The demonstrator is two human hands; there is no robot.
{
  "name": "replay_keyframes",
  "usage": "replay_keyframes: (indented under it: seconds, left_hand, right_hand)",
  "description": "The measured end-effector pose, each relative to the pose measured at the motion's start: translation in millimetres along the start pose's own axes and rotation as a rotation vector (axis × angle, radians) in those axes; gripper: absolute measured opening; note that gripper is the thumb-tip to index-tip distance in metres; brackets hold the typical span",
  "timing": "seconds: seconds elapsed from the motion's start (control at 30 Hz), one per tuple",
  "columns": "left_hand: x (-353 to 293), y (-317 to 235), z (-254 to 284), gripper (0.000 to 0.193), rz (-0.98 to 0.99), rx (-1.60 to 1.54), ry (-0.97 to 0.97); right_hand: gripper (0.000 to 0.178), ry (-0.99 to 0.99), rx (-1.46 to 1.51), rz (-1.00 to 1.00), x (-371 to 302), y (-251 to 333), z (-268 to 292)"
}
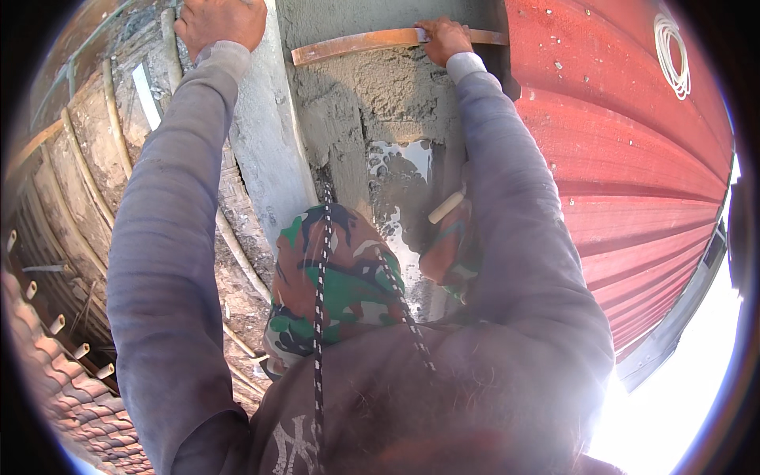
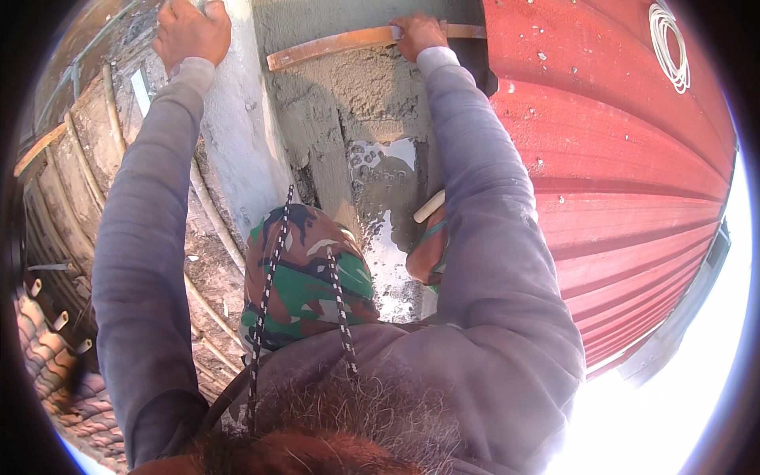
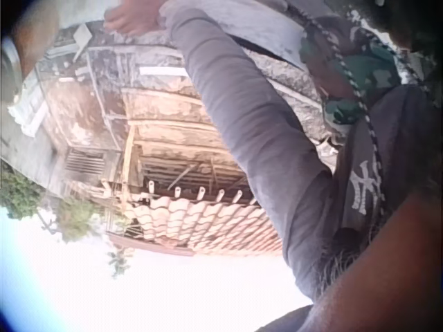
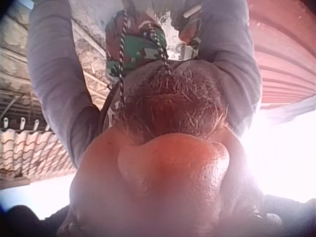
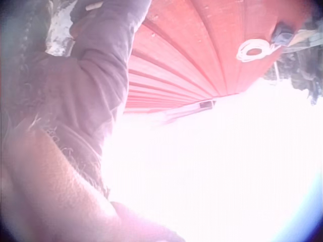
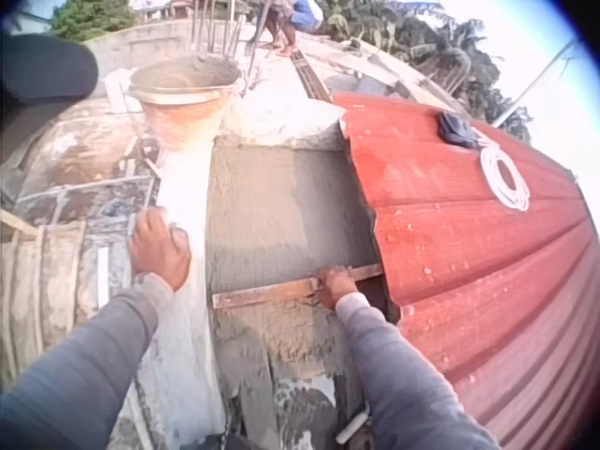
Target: The person applies wet cement to a roof ledge using a trowel from a bucket. They then use a wooden straight edge to level and smooth the surface of the cement along the length of the ledge.
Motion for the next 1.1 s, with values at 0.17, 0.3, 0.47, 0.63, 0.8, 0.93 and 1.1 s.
replay_keyframes:
  seconds: [0.17,0.3,0.47,0.63,0.8,0.93,1.1]
  left_hand:
    - [1.3,-0.3,-5.3,0.042,-0.048,0.000,-0.034]
    - [0.1,-0.3,-1.6,0.043,-0.050,-0.014,-0.006]
    - [0.7,1.1,-2.8,0.044,-0.015,0.035,0.005]
    - [0.6,-5.0,0.5,0.048,0.009,0.067,0.068]
    - [0.4,-3.1,5.8,0.045,0.016,0.043,0.065]
    - [-0.1,1.9,5.4,0.044,0.012,0.036,0.027]
    - [3.1,-14.5,-1.3,0.042,-0.014,-0.022,0.050]
  right_hand:
    - [0.049,0.125,0.074,0.002,-60.4,-6.6,-30.1]
    - [0.045,0.131,0.081,0.053,-101.5,-3.4,-50.8]
    - [0.045,0.188,0.133,0.074,-151.0,5.0,-63.8]
    - [0.053,0.162,0.140,0.091,-163.8,4.1,-71.1]
    - [0.059,-0.045,0.056,0.068,-92.5,10.8,-27.3]
    - [0.062,-0.048,-0.032,0.061,-29.5,18.9,3.3]
    - [0.052,0.001,-0.224,0.045,29.9,-32.5,-10.9]
Point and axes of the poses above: each hand's wrist, its own x-axis towards the middle knuckle, its own z-axis out of the back of the hand, y = z × x, the point moved 1 cm from there along x, towards the middle knuckle, and after that the axes turned 13 degrees about y, right-handed, at the moved point
